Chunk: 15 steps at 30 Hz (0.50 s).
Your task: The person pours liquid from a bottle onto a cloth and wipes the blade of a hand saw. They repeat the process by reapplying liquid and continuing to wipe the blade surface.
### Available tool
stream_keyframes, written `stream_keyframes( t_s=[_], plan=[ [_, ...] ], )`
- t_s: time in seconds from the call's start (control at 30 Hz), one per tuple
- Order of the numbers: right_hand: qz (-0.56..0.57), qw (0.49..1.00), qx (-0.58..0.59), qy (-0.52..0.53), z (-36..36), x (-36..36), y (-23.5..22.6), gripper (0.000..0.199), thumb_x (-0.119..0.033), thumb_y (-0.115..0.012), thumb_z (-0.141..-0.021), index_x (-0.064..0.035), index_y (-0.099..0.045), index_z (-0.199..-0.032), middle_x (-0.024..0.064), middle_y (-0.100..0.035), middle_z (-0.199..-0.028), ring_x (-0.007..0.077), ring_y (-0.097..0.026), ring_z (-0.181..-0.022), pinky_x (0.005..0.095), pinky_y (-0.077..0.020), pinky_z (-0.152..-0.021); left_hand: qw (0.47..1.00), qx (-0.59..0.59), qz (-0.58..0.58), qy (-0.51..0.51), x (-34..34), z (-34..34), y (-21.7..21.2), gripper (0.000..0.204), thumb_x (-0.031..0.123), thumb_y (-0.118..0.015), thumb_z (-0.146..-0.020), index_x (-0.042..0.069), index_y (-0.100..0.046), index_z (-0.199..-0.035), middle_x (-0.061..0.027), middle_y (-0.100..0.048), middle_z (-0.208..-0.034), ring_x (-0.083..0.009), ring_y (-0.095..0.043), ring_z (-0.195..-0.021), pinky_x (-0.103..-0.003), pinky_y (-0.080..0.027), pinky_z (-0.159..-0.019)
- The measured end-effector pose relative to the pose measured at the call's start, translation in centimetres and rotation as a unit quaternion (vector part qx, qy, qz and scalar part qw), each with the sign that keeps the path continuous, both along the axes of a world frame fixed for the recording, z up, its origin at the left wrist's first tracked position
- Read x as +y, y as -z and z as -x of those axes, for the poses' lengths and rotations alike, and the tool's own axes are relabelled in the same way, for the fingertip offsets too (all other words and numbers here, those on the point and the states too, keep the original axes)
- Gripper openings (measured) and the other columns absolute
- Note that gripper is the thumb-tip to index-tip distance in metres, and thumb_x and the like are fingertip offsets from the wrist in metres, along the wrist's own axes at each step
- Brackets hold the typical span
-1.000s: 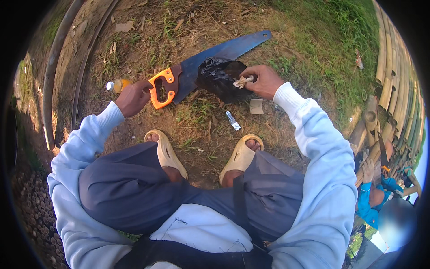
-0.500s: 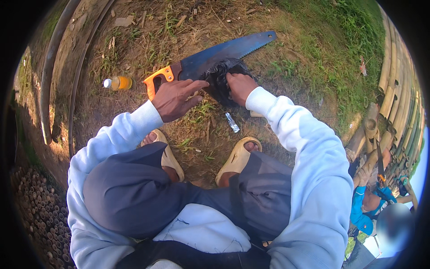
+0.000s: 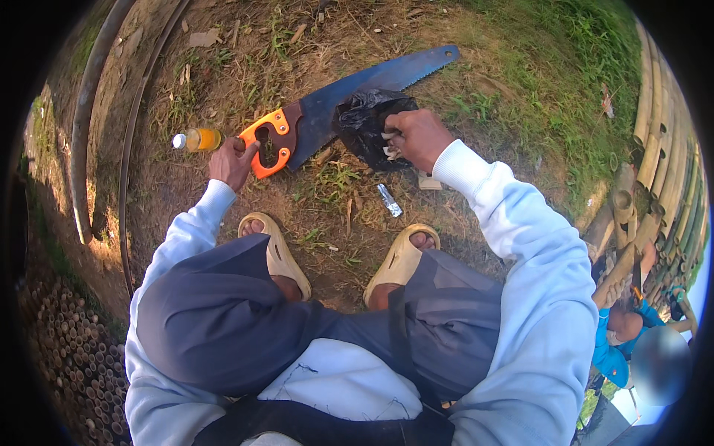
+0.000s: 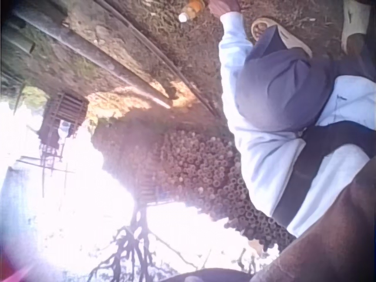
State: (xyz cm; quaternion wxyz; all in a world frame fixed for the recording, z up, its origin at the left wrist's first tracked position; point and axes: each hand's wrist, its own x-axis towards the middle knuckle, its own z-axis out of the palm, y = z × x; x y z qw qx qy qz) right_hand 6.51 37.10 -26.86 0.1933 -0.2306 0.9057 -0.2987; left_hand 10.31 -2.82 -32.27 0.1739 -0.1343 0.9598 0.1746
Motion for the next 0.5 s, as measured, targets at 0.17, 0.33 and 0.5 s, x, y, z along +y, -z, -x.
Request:
stream_keyframes(
  t_s=[0.17,0.33,0.5],
  plan=[
    [0.005,0.984,-0.157,0.080,0.9,1.5,-3.6,0.017,-0.002,-0.059,-0.087,-0.0006,-0.067,-0.102,0.0122,-0.071,-0.091,0.0242,-0.068,-0.085,0.0379,-0.0527,-0.083,0.999,-0.044,-0.003,-0.005,0.6,1.1,-0.1,0.052,0.049,-0.075,-0.082,-0.001,-0.066,-0.092,-0.0248,-0.071,-0.086,-0.0422,-0.070,-0.086,-0.049,-0.054,-0.081],
    [0.127,0.942,-0.282,0.133,1.3,2.8,-5.1,0.019,0.005,-0.054,-0.091,0.0006,-0.068,-0.103,0.0039,-0.070,-0.098,0.0114,-0.062,-0.085,0.0283,-0.0501,-0.075,0.999,-0.044,0.019,0.001,1.2,1.4,-0.2,0.052,0.045,-0.075,-0.078,-0.003,-0.066,-0.096,-0.0244,-0.072,-0.089,-0.0417,-0.070,-0.087,-0.048,-0.054,-0.081],
    [0.169,0.930,-0.293,0.143,2.4,5.7,-5.6,0.023,0.000,-0.054,-0.089,-0.0015,-0.074,-0.101,0.0053,-0.074,-0.102,0.0107,-0.065,-0.086,0.0284,-0.0525,-0.077,0.999,-0.010,0.021,-0.042,1.9,1.0,-1.9,0.050,0.040,-0.073,-0.076,-0.003,-0.063,-0.100,-0.0235,-0.071,-0.088,-0.0421,-0.070,-0.085,-0.049,-0.054,-0.081]
  ],
)
